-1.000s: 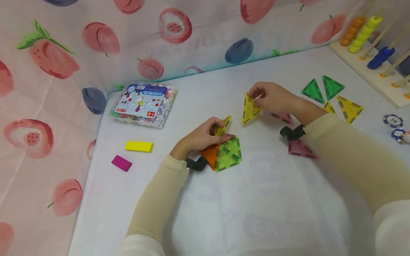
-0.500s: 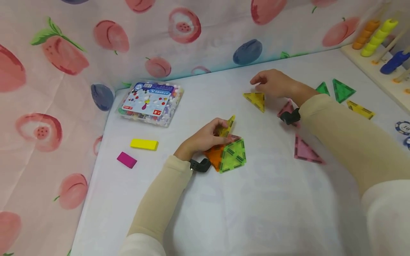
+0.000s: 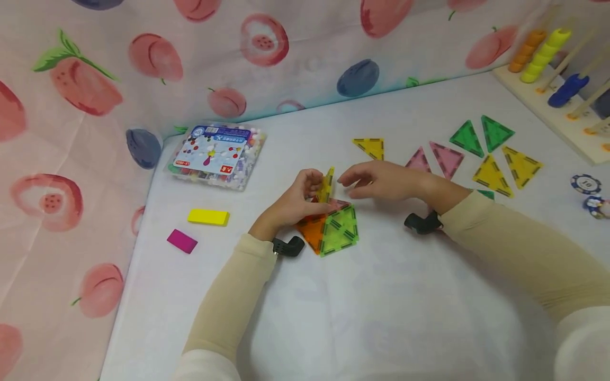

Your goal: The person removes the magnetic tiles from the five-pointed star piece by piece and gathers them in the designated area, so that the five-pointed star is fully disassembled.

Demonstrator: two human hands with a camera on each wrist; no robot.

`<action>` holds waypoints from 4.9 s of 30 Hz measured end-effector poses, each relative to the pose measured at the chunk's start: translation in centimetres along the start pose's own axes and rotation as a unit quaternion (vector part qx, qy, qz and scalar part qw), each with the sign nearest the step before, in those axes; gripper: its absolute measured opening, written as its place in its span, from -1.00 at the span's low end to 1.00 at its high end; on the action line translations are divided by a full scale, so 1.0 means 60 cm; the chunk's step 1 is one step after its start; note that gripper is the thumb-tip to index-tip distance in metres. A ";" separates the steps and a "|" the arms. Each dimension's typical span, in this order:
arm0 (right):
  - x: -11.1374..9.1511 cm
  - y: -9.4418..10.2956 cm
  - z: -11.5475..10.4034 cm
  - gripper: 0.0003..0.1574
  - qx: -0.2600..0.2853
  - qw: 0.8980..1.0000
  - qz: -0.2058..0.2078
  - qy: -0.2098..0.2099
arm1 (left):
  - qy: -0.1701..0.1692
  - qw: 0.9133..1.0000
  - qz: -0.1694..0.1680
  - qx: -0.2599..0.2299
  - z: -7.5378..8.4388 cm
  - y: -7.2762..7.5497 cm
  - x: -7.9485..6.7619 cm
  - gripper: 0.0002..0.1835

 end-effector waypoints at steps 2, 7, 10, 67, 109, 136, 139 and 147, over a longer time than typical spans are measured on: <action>0.006 -0.015 -0.011 -0.50 -0.003 1.000 -0.019 0.012 | 0.000 1.000 0.002 0.004 0.000 0.004 -0.001 -0.19; 0.020 -0.028 -0.026 -0.47 -0.061 0.998 -0.011 0.008 | 0.000 1.000 0.002 0.008 -0.001 0.005 -0.005 -0.08; 0.024 -0.029 -0.029 -0.48 -0.086 0.996 0.001 0.000 | 0.024 0.999 0.019 0.044 -0.002 0.003 -0.014 -0.06; 0.031 0.055 0.028 -0.52 -0.075 0.982 0.110 -0.137 | 0.083 0.988 0.092 0.091 -0.007 -0.024 -0.051 -0.08; -0.054 -0.086 -0.021 -0.25 -0.182 0.979 0.073 -0.050 | -0.032 0.957 0.088 0.276 0.005 -0.055 -0.066 -0.54; -0.090 -0.020 -0.006 -0.28 -0.202 0.970 0.092 -0.097 | 0.000 0.943 0.123 0.310 0.001 -0.059 -0.076 -0.46; -0.073 -0.045 -0.021 -0.34 -0.201 0.975 0.070 -0.069 | 0.009 0.935 0.130 0.328 0.000 -0.055 -0.077 -0.43; -0.032 -0.089 -0.038 -0.34 -0.225 0.973 0.048 -0.020 | 0.000 0.944 0.095 0.317 -0.003 -0.042 -0.067 -0.40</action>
Point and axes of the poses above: each hand's wrist, its own x-axis towards the middle knuckle, its own y-axis out of the back of the hand, z = x × y, the point moved 3 cm from there along x, towards the middle knuckle, and after that the axes turned 5 degrees about -x, right-handed, at the moved point
